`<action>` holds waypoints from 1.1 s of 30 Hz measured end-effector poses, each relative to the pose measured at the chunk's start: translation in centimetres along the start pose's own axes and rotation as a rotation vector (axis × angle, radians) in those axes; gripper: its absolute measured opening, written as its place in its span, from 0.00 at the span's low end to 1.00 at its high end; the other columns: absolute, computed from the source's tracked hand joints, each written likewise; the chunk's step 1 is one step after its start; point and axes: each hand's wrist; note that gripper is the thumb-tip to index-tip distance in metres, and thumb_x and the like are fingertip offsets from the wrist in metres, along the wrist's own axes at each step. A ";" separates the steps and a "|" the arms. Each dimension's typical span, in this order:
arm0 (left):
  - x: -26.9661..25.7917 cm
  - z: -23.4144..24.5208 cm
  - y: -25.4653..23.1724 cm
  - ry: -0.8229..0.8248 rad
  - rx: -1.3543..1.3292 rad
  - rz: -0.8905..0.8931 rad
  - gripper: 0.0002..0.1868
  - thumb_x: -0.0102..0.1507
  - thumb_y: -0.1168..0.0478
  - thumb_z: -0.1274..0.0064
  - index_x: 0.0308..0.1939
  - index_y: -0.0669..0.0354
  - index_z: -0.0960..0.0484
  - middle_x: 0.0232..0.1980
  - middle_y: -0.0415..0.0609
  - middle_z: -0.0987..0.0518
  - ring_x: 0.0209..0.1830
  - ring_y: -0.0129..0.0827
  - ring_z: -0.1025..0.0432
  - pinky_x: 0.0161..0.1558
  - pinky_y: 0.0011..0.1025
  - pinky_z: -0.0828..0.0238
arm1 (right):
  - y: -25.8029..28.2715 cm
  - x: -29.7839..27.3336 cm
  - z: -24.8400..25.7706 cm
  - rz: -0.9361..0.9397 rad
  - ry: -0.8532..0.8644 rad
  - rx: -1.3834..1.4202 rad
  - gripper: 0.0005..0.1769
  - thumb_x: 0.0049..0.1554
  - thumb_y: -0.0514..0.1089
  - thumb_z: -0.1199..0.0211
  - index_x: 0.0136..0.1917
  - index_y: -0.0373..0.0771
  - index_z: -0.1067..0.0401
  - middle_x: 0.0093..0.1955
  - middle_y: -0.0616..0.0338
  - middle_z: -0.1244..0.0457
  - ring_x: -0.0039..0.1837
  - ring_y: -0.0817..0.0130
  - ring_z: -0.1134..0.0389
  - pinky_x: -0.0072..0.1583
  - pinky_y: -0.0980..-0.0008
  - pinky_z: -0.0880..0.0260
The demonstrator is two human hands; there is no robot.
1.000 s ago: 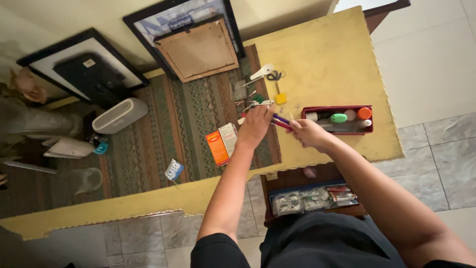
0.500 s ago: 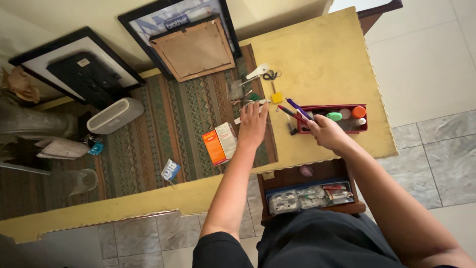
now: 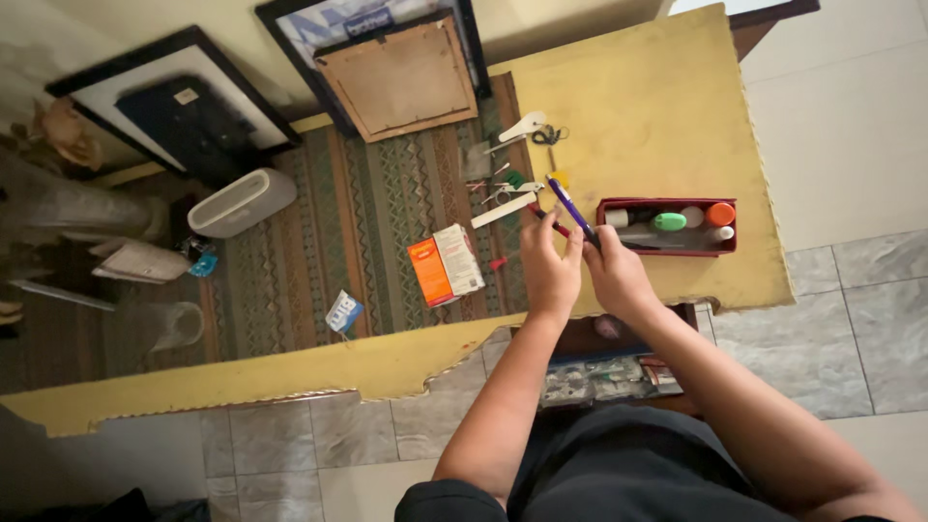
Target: The person opens a drawer and places various small items from the table into a red tray, then puts the tray and remaining items into the drawer. Items handled include a green bottle, an orange cap, a white bottle, a black marker, pens, scissors, and a box.
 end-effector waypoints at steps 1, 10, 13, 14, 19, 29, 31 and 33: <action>-0.1 -0.3 0.5 -0.046 0.077 -0.049 0.19 0.65 0.59 0.41 0.58 0.62 0.21 0.60 0.66 0.26 0.57 0.54 0.28 0.54 0.42 0.29 | 0.1 -0.3 -0.2 0.047 -0.002 -0.040 0.14 0.66 0.48 0.45 0.57 0.35 0.38 0.42 0.35 0.34 0.47 0.34 0.32 0.45 0.45 0.35; 0.6 -2.4 5.3 0.180 -0.340 0.496 0.11 0.67 0.58 0.44 0.45 0.64 0.19 0.40 0.53 0.17 0.39 0.39 0.21 0.43 0.34 0.26 | -1.0 -0.6 -1.5 0.090 0.040 -0.113 0.14 0.67 0.50 0.46 0.55 0.36 0.40 0.38 0.34 0.35 0.45 0.31 0.33 0.44 0.40 0.38; 1.4 -1.4 5.4 0.070 -0.250 0.381 0.09 0.68 0.60 0.45 0.43 0.64 0.19 0.41 0.54 0.18 0.41 0.40 0.22 0.46 0.34 0.27 | -1.0 -0.6 -1.5 0.111 0.039 -0.117 0.15 0.67 0.50 0.45 0.55 0.36 0.40 0.37 0.34 0.35 0.44 0.31 0.34 0.43 0.41 0.37; 1.9 -0.9 5.3 0.010 -0.224 0.313 0.08 0.68 0.61 0.46 0.43 0.64 0.20 0.42 0.55 0.18 0.43 0.41 0.23 0.48 0.35 0.27 | -0.9 -0.8 -1.4 0.178 0.021 -0.095 0.14 0.66 0.49 0.45 0.55 0.36 0.40 0.37 0.36 0.36 0.43 0.33 0.34 0.41 0.42 0.37; 4.4 2.4 5.5 -0.037 -0.223 0.393 0.07 0.71 0.61 0.55 0.49 0.59 0.24 0.46 0.50 0.18 0.48 0.41 0.22 0.51 0.37 0.26 | -1.6 -2.3 -0.3 -0.454 0.321 0.285 0.09 0.66 0.47 0.48 0.52 0.41 0.40 0.30 0.54 0.46 0.28 0.58 0.44 0.32 0.57 0.43; 3.8 1.4 10.4 0.275 0.631 -0.051 0.09 0.62 0.66 0.52 0.45 0.62 0.21 0.46 0.56 0.22 0.50 0.51 0.29 0.53 0.50 0.34 | -8.5 -2.7 8.0 -0.239 0.222 0.406 0.09 0.67 0.45 0.50 0.57 0.42 0.34 0.36 0.70 0.48 0.35 0.78 0.49 0.34 0.76 0.50; 3.5 1.2 8.7 0.210 0.541 -0.199 0.12 0.62 0.69 0.54 0.48 0.64 0.22 0.47 0.56 0.23 0.51 0.50 0.29 0.54 0.47 0.32 | -8.5 -1.9 9.7 -0.193 0.112 0.366 0.10 0.69 0.45 0.52 0.57 0.41 0.32 0.38 0.69 0.45 0.38 0.78 0.47 0.37 0.76 0.48; 2.8 0.4 6.5 0.238 0.409 -0.269 0.13 0.60 0.71 0.55 0.48 0.64 0.22 0.47 0.56 0.23 0.51 0.49 0.29 0.56 0.44 0.31 | -8.8 -1.3 11.3 -0.039 -0.011 0.311 0.16 0.74 0.46 0.56 0.57 0.39 0.28 0.40 0.68 0.42 0.43 0.79 0.45 0.44 0.77 0.44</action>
Point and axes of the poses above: each hand's wrist, its own x-axis towards the middle knuckle, its own z-axis out of the back of the hand, y = z × x
